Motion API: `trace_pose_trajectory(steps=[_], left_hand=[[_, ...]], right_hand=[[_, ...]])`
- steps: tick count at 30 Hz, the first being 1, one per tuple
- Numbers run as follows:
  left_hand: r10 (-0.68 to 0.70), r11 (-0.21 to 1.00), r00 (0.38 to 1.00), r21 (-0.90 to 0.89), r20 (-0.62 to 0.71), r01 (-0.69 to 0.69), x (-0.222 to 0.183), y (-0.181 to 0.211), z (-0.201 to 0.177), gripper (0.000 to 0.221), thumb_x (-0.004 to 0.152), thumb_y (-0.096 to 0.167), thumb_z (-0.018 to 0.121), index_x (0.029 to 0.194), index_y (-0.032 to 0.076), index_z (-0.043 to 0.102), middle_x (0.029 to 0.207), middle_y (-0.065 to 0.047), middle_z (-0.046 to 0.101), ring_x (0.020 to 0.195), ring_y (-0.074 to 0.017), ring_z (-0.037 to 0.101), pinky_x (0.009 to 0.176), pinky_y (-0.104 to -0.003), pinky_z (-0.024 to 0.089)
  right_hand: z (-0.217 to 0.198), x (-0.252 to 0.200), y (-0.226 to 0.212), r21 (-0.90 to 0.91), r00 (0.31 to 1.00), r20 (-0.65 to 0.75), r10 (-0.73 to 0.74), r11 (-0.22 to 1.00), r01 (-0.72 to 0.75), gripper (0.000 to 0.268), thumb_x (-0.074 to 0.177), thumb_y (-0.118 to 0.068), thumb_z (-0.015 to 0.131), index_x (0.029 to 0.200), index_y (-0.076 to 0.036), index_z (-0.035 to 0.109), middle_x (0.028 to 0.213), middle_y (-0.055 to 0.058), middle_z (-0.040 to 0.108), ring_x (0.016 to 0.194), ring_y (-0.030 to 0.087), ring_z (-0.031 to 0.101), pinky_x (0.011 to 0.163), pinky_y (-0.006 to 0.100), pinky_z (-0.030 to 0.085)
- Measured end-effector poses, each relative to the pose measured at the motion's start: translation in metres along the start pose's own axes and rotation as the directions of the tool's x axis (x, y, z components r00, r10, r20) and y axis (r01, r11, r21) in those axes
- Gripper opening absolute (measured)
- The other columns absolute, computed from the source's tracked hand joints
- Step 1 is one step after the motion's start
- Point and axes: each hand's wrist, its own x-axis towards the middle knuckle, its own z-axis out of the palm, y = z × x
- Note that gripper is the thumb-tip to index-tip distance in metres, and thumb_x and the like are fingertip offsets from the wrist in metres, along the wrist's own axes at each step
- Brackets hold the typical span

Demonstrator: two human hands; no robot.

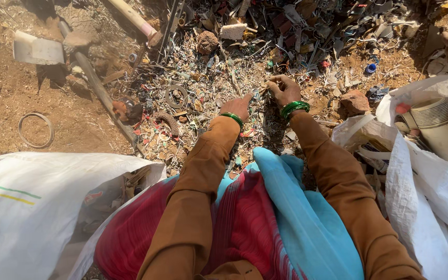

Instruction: The person sits on the ground and sorts through a pile of trash, picking out specific items and placing them into a white bag.

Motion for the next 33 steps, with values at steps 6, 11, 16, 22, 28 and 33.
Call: trace_pose_trajectory(steps=[6,11,16,22,28,33], left_hand=[[-0.082,0.981,0.987,0.185,0.139,0.055,-0.046,-0.041,-0.012,0.041,0.101,0.011,0.050,0.139,0.025,0.057,0.108,-0.015,0.073,0.101,-0.0347,0.072,0.082,-0.051,0.059],[-0.186,0.981,0.976,0.082,0.111,0.177,-0.043,-0.072,-0.014,0.043,0.095,0.013,0.055,0.136,0.024,0.056,0.108,-0.016,0.071,0.099,-0.0347,0.071,0.083,-0.050,0.057],[0.009,0.726,0.994,-0.683,-0.109,-0.081,0.012,-0.068,0.022,0.023,0.098,0.011,0.054,0.111,0.012,0.073,0.103,-0.017,0.074,0.090,-0.0320,0.072,0.082,-0.047,0.057],[-0.112,0.748,0.993,-0.654,0.035,0.107,0.038,-0.001,0.029,0.017,0.102,0.019,0.064,0.111,0.006,0.069,0.098,-0.019,0.073,0.091,-0.0370,0.070,0.083,-0.049,0.056],[0.013,0.999,0.997,-0.053,0.075,-0.009,-0.003,0.014,0.004,0.054,0.086,0.003,0.064,0.137,0.015,0.049,0.108,-0.018,0.071,0.099,-0.0367,0.070,0.082,-0.050,0.057],[0.091,0.986,0.984,0.128,0.153,-0.111,-0.014,-0.023,0.015,0.039,0.089,0.012,0.067,0.128,0.014,0.061,0.114,-0.016,0.071,0.109,-0.0368,0.069,0.087,-0.050,0.057]], right_hand=[[0.011,-0.013,-0.027,-0.500,0.933,0.116,0.341,0.832,-0.241,0.039,0.096,-0.013,0.060,0.126,-0.035,0.069,0.094,0.006,0.075,0.071,0.020,0.069,0.060,0.038,0.057],[-0.028,-0.018,-0.004,0.227,0.974,0.216,0.070,0.966,-0.120,0.014,0.102,-0.021,0.070,0.111,-0.012,0.074,0.086,0.002,0.069,0.065,0.012,0.057,0.055,0.027,0.046],[-0.055,-0.017,0.012,0.821,0.847,0.529,0.050,0.222,-0.526,0.021,0.095,-0.028,0.065,0.084,-0.010,0.068,0.068,0.001,0.062,0.051,0.011,0.050,0.038,0.024,0.036],[-0.016,0.013,0.006,0.095,0.921,0.105,0.376,0.918,-0.385,0.031,0.102,-0.037,0.070,0.090,-0.009,0.061,0.074,0.004,0.059,0.058,0.015,0.051,0.049,0.034,0.040],[-0.012,-0.007,0.011,-0.364,0.879,0.325,0.349,0.904,-0.225,0.016,0.094,-0.023,0.073,0.104,-0.012,0.070,0.096,0.008,0.076,0.081,0.020,0.070,0.074,0.040,0.057],[-0.036,-0.022,0.007,-0.454,0.940,0.211,0.268,0.879,-0.149,0.018,0.097,-0.028,0.072,0.111,-0.016,0.070,0.098,0.008,0.074,0.079,0.017,0.069,0.072,0.039,0.059]])
